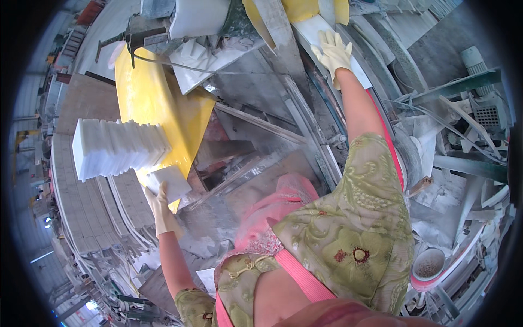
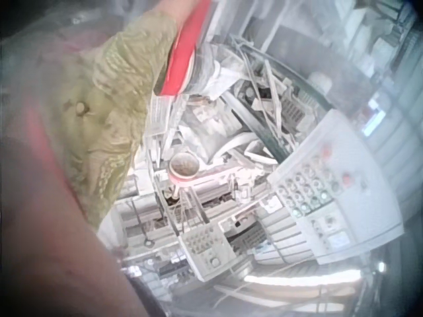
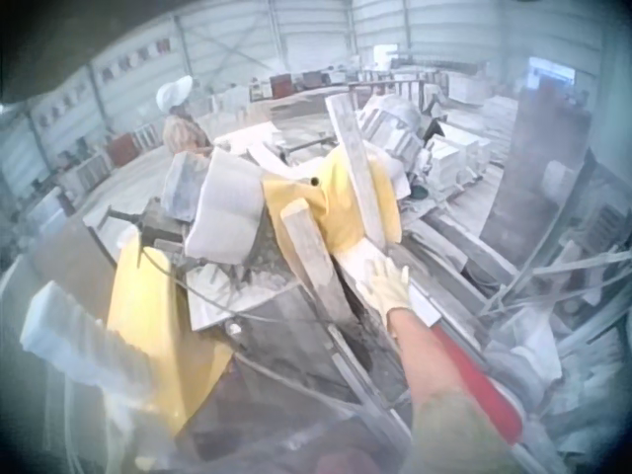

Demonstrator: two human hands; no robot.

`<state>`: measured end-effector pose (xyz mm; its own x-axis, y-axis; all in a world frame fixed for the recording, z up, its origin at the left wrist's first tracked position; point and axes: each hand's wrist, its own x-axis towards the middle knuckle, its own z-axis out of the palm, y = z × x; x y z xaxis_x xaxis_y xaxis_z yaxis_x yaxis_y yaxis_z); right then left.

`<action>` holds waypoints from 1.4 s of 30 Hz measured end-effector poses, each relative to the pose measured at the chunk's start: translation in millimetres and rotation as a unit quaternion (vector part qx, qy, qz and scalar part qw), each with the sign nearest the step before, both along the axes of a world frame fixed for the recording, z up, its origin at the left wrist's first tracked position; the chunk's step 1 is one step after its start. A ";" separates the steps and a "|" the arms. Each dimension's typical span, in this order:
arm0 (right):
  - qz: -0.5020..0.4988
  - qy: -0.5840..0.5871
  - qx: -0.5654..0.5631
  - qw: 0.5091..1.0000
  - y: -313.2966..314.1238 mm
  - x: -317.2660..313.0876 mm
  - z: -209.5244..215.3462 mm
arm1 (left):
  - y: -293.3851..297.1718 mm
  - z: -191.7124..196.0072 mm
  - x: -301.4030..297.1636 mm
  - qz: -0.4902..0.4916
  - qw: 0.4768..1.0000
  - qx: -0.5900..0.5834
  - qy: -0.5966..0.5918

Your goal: The person repeatedly picks up white rectangular boards from a pile and stacks them on a yellow surface. They handle the boards one at a time, aligning them before placing them down.

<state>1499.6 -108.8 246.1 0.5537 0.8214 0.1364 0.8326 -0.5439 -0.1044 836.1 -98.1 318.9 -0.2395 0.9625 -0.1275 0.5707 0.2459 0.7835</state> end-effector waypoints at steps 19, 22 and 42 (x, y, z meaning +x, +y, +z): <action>0.161 0.173 0.053 0.970 -195.1 3.2 26.1 | -20.1 21.4 28.1 -0.030 0.993 0.012 -0.114; 0.210 0.067 -0.086 0.972 -246.2 4.1 52.4 | -12.8 11.4 21.7 -0.044 0.993 0.032 -0.107; 0.137 -0.182 -0.063 0.972 -200.9 -44.1 28.9 | -20.1 19.1 25.9 -0.049 0.992 0.019 -0.113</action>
